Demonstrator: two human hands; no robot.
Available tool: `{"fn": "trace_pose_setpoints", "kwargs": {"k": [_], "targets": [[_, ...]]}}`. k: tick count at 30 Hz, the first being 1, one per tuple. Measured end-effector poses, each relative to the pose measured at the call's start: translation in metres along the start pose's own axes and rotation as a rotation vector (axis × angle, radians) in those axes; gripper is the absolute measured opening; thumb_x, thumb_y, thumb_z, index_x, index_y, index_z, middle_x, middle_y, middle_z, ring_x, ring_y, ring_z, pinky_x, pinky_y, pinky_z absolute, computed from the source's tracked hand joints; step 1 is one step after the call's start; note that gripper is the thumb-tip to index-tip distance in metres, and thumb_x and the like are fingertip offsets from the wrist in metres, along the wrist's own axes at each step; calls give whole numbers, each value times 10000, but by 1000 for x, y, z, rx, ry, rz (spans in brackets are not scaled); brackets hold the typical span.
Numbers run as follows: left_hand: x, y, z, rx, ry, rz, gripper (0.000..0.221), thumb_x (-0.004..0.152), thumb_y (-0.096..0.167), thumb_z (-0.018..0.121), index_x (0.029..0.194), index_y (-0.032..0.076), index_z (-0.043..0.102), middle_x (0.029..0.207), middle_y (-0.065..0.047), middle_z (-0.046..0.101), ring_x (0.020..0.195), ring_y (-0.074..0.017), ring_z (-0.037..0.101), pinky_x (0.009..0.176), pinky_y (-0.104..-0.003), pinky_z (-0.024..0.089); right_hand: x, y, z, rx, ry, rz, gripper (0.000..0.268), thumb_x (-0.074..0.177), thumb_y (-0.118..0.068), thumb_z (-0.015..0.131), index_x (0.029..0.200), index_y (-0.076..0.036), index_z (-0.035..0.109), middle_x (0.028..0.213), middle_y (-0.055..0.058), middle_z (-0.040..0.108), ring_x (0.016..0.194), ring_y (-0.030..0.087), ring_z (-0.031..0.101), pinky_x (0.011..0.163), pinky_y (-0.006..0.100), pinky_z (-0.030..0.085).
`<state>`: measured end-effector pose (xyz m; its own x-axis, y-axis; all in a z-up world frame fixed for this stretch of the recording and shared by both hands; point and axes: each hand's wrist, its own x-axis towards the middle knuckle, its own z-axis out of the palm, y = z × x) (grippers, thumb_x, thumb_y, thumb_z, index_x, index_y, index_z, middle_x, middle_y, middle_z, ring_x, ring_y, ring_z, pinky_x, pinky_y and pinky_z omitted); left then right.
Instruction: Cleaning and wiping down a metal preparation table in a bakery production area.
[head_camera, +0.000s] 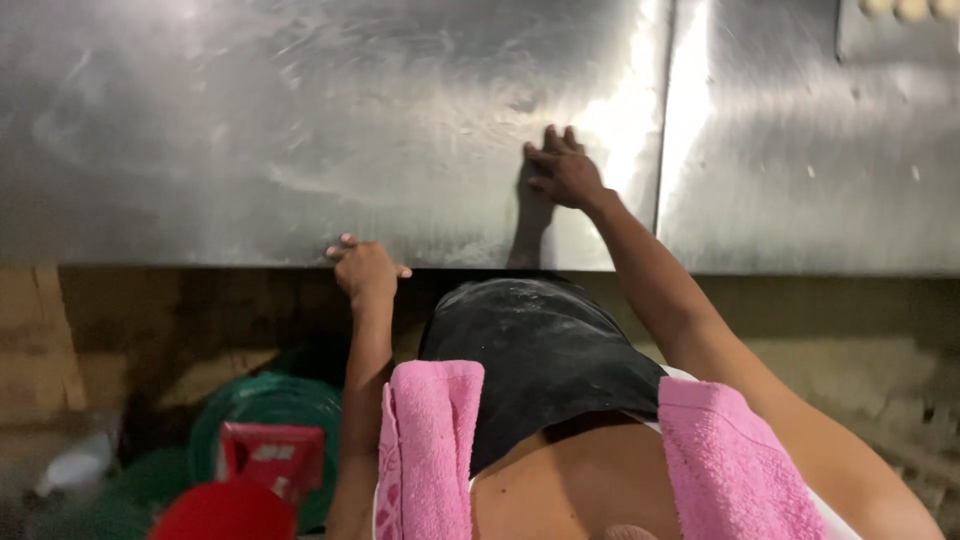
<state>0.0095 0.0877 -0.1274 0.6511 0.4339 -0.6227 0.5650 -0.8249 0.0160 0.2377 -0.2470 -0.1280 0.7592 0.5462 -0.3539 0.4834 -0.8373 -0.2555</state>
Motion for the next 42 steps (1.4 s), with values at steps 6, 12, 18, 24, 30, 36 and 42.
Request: {"fn": "trace_pose_setpoints", "kwargs": {"k": [6, 12, 18, 24, 30, 36, 42], "targets": [[3, -7, 3, 165, 138, 105, 1024, 625, 704, 853, 1283, -61, 674, 1426, -300, 545, 1253, -536, 567, 920, -504, 570, -43, -22, 25, 47, 109, -47, 690, 960, -429, 683, 1588, -342, 411, 1721, 143, 164, 1575, 417, 120, 1241, 574, 238], [14, -19, 16, 194, 113, 133, 906, 693, 721, 818, 1213, -20, 765, 1417, -341, 619, 1211, -497, 672, 975, -538, 583, -93, -16, 39, 34, 120, -48, 720, 972, -390, 662, 1616, -336, 345, 1730, 73, 194, 1590, 323, 143, 1261, 561, 219], [-25, 10, -37, 246, 158, 105, 869, 574, 698, 859, 1098, 9, 780, 1415, -271, 592, 1141, -499, 656, 864, -513, 590, -127, 28, 27, -26, 90, 22, 776, 916, -460, 699, 1603, -369, 350, 1718, 61, 185, 1578, 321, 164, 1214, 589, 247], [-21, 8, -19, 240, 161, 0, 1209, 640, 757, 842, 1341, -199, 604, 1205, -269, 750, 1113, -427, 712, 887, -489, 601, -101, 60, -40, -67, 48, 51, 967, 754, -591, 792, 1563, -310, 344, 1643, 78, 220, 1498, 387, 215, 1110, 615, 285], [-47, 50, -31, -36, 124, -153, 765, 818, 651, 774, 1325, 86, 681, 1311, -208, 668, 1170, -458, 623, 926, -604, 521, -77, 172, -10, 138, 435, 0, 629, 999, -358, 717, 1542, -163, 465, 1673, 169, 325, 1545, 428, 303, 1232, 609, 274], [-59, 139, 26, -140, 463, 244, 704, 883, 595, 763, 1369, 97, 662, 1430, -199, 619, 1281, -426, 600, 1013, -550, 502, -132, 273, 15, 133, 405, -31, 742, 1031, -591, 582, 1638, -209, 393, 1721, 173, 266, 1585, 412, 227, 1247, 634, 207], [-142, 234, 12, -295, 405, 50, 700, 856, 547, 748, 1397, 115, 650, 1479, -173, 588, 1250, -427, 598, 966, -556, 503, -88, 327, -55, -29, 231, -189, 837, 891, -846, 408, 1595, -395, 391, 1709, 31, 274, 1578, 376, 200, 1164, 790, 105]]}}
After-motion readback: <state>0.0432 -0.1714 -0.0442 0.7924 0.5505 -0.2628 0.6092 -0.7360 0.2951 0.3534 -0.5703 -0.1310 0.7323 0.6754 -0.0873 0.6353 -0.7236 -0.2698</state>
